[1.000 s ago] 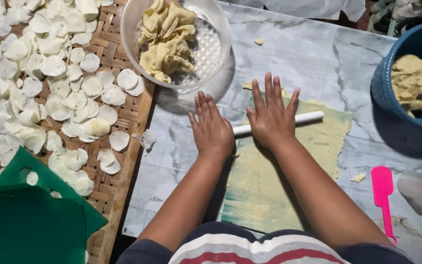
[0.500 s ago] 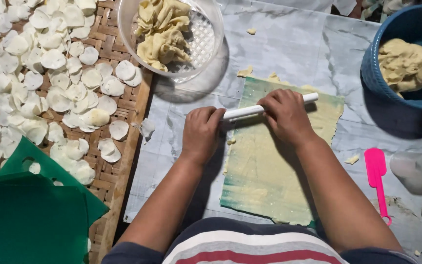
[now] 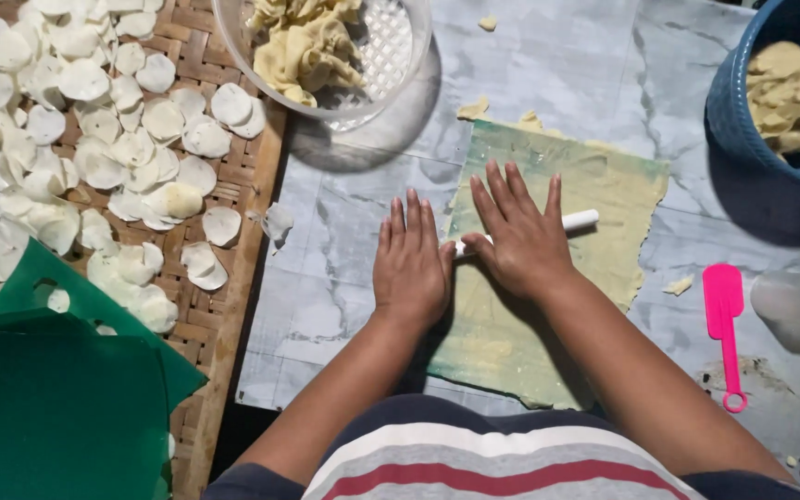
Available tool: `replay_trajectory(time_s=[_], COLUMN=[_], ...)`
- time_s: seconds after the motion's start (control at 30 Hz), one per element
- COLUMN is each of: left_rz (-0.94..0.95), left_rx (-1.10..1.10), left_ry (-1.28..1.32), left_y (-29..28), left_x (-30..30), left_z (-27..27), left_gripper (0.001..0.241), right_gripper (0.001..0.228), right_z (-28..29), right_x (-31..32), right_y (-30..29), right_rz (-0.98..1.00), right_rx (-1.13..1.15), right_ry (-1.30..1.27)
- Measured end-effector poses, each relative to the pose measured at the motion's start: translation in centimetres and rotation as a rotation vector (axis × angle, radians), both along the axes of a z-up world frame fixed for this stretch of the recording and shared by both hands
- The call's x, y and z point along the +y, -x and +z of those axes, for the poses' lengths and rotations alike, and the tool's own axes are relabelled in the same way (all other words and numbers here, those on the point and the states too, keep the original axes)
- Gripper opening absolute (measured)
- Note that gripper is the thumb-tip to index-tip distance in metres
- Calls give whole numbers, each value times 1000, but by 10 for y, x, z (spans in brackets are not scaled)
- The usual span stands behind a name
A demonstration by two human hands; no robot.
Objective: Rolling out dough into a thin sheet on a mat using a rolling pin
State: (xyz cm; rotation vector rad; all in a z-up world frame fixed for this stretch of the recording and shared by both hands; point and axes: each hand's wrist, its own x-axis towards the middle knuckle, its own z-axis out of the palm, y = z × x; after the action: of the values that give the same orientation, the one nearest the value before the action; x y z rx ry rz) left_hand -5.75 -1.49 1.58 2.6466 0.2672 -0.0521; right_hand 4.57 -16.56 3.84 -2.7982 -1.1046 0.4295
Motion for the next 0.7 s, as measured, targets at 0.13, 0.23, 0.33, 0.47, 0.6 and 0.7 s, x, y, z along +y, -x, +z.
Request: replay_trajectory(time_s=[0.13, 0.23, 0.33, 0.47, 0.6, 0.7], left_rz=[55, 78, -53, -524, -509, -464], left_rx=[40, -221, -684, -418, -204, -188], left_ry=[-49, -31, -49, 70, -106, -120], left_y=[-37, -34, 14, 73, 79, 73], left_x=[25, 38, 22, -12, -25, -30], left_z=[-16, -14, -8, -22, -34, -43], left_gripper=[65, 62, 50, 55, 60, 61], right_gripper=[73, 59, 31, 30, 24, 32], right_z=[-8, -34, -40, -41, -40, 0], right_x=[31, 18, -22, -58, -78, -112], right_y=[-33, -52, -48, -24, -19, 0], right_rz=[-124, -165, -124, 6, 16, -139], right_rx=[30, -226, -54, -84, -339, -278], right_ry=[21, -415, -824, -378, -326, -449])
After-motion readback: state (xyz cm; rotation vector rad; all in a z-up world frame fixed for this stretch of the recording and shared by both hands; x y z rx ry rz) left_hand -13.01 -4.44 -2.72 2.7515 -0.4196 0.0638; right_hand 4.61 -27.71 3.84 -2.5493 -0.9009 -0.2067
